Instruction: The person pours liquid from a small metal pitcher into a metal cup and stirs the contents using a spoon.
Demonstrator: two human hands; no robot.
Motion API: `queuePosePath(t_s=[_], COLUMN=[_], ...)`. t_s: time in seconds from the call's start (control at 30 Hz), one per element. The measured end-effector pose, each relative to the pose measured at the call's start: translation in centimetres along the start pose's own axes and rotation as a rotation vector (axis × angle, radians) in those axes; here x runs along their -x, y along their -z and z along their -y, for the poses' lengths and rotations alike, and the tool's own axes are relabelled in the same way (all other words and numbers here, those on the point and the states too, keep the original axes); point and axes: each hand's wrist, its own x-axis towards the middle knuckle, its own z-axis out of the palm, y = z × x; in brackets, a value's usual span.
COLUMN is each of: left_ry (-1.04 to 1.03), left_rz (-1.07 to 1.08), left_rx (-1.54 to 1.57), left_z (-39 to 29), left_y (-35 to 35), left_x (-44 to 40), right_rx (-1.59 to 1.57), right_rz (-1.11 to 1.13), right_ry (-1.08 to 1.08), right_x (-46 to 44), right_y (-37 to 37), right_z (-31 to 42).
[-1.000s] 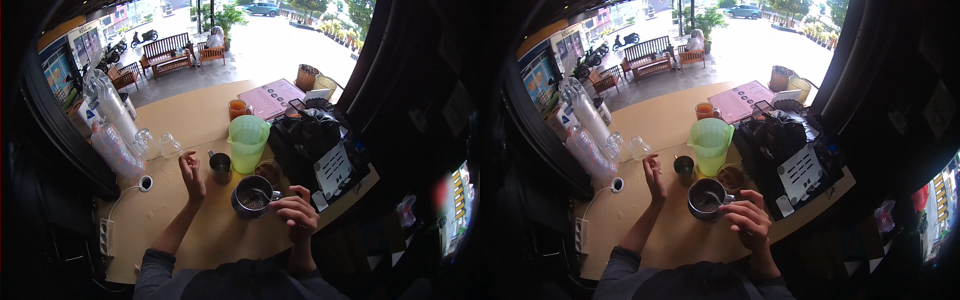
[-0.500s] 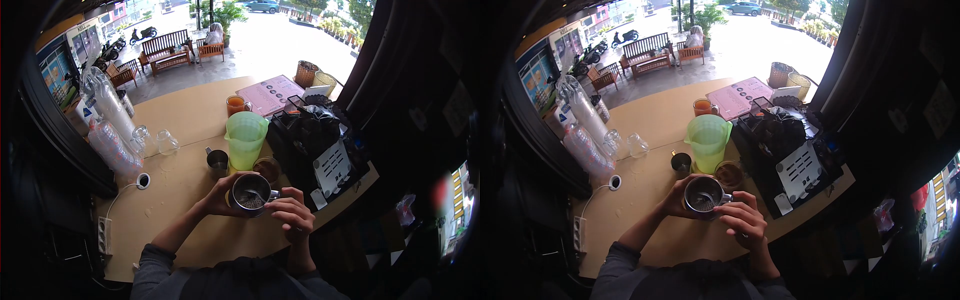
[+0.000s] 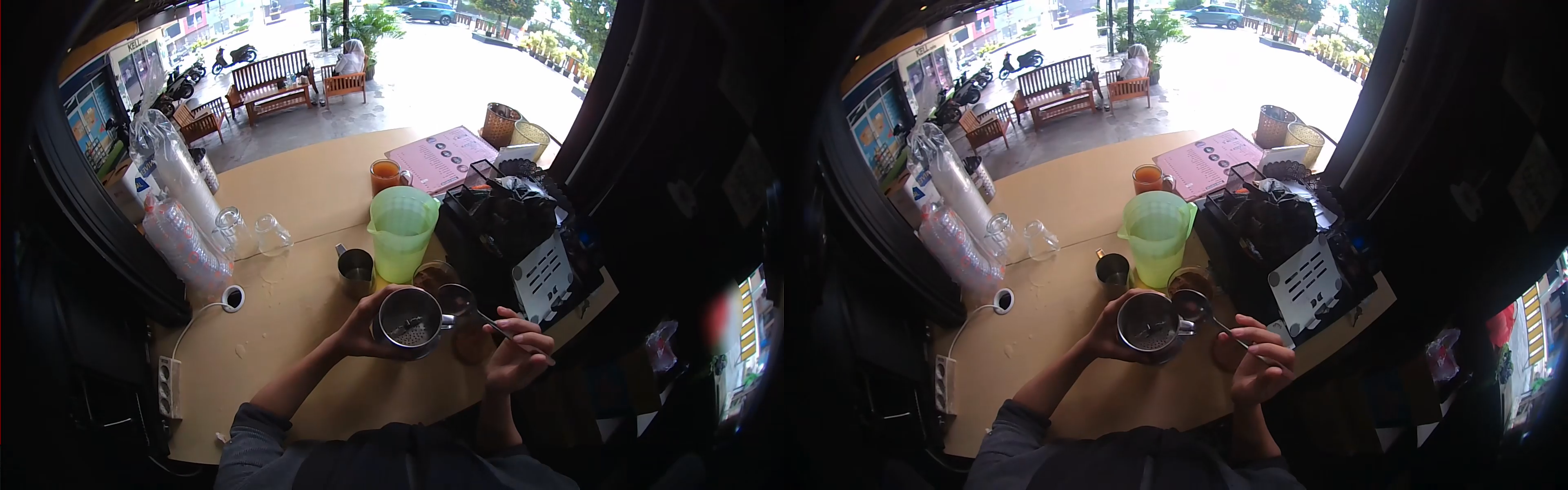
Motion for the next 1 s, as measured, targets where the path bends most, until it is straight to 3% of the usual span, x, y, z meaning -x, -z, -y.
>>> queuePosePath(t_s=[0.2,0.4,0.7,0.77,1.0], left_ry=[-0.004,-0.020,0.009,-0.064,-0.089], left_rz=[0.002,-0.016,-0.032,-0.031,-0.011], left_rx=[-0.004,-0.074,-0.036,-0.069,-0.088], left_z=[0.0,-0.2,0.4,0.8,1.1], left_y=[0.1,0.4,0.2,0.1,0.4], left_x=[0.2,0.5,0.6,0.5,0.6], right_rx=[0.197,0.342,0.379,0.420,0.420], right_rz=[-0.037,0.090,0.303,0.361,0.390], right_ry=[-0.211,-0.391,-0.439,-0.428,-0.460], right_x=[-0.2,0.4,-0.5,-0.8,-0.9], right_y=[1.6,2.1,0.8,0.6,0.2], right_z=[-2.1,-3.9,-7.2,-7.4,-8.0])
